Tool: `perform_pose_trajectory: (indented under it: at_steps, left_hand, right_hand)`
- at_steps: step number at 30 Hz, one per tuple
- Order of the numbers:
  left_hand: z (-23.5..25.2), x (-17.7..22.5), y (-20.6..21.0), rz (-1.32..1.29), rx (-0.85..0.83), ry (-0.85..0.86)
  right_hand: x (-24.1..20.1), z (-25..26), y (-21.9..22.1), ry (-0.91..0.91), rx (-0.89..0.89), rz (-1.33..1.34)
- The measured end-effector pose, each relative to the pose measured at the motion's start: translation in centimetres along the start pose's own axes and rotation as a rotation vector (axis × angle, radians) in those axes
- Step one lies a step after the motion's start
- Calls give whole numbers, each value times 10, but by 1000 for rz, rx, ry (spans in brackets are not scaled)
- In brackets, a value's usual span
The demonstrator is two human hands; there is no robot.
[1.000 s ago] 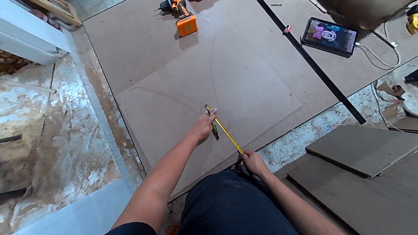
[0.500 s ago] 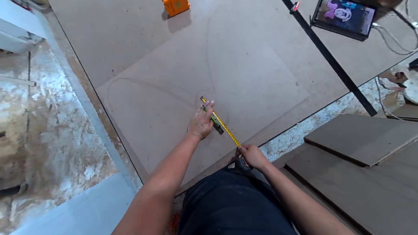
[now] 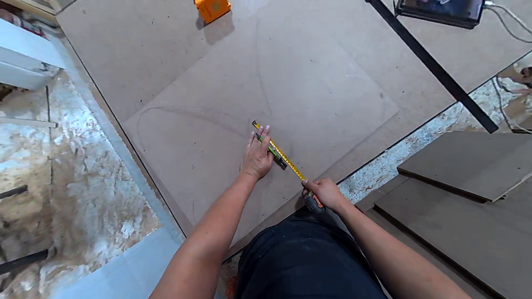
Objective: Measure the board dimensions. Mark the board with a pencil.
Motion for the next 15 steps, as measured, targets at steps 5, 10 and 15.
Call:
perform_pose_trajectory:
  at_steps: [5,10,15]
  left_hand:
    - [0,-3,-1,-6,5,-35]
    - [0,-3,-1,-11,-1,-21]
    - [-1,-4,1,-2,-25,-26]
  right_hand:
    - [-3,2,-2,51,2,-74]
    - [2,5,0,32,-12,-68]
    - [0,3,0,33,-22,-72]
Point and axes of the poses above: each hand's wrist, its own z-axis towards the middle knuckle, its own y-axis out of the palm, x = y × z, the point moved 8 cm from there along z, towards the middle knuckle, and after that the axes turned 11 degrees about z, right-handed, at the moved point
